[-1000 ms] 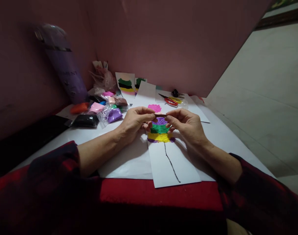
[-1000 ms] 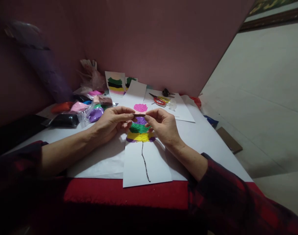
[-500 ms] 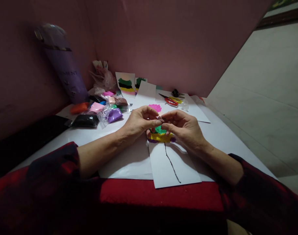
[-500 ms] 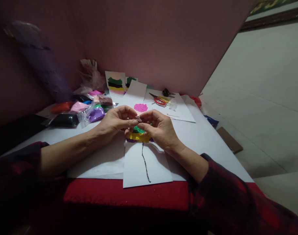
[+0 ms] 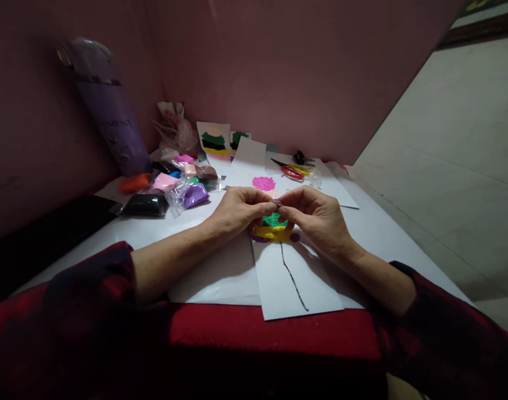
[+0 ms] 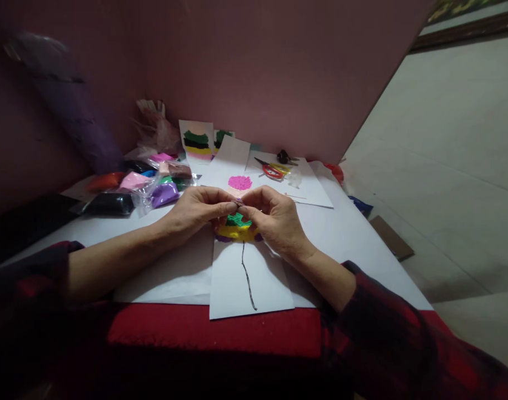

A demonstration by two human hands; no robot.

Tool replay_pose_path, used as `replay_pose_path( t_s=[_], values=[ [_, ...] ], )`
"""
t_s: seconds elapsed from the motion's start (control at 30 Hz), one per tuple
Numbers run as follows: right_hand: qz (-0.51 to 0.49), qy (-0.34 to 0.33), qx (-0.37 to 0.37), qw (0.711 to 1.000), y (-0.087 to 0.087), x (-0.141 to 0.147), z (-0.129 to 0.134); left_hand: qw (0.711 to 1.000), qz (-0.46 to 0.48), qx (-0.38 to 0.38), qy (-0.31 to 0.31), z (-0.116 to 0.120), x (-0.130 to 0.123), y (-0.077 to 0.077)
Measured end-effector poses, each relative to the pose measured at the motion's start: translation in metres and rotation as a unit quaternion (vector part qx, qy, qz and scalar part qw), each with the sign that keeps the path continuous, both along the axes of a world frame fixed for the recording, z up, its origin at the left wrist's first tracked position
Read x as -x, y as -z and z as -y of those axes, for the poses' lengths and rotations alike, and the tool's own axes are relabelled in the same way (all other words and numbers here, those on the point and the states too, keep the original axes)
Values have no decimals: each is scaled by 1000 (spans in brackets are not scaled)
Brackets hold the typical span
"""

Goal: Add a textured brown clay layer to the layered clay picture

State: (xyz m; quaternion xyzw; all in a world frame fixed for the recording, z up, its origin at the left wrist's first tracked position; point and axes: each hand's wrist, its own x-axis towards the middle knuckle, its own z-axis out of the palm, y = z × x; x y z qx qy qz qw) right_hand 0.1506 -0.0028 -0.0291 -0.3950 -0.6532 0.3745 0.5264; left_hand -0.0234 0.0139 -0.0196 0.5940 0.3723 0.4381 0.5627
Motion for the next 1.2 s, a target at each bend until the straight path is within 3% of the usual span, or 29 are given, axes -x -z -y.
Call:
replay_pose_path(
  t_s=[0.3,0.63,0.9,1.2],
  values=[
    [-9,-23,4,1000,0,-1,0,1000,14,-10,0,0,-1,-2],
    [-13,-15,6,1000,-4,3,2,999,-33,-9,3,2,-5,-2],
    [-61,75,44,994,-3,-1,-3,997,10,12,-74,1,-3,-5],
    [-78,7,45,996,-4,0,-1,998,55,12,5,-2,2,5]
  ],
)
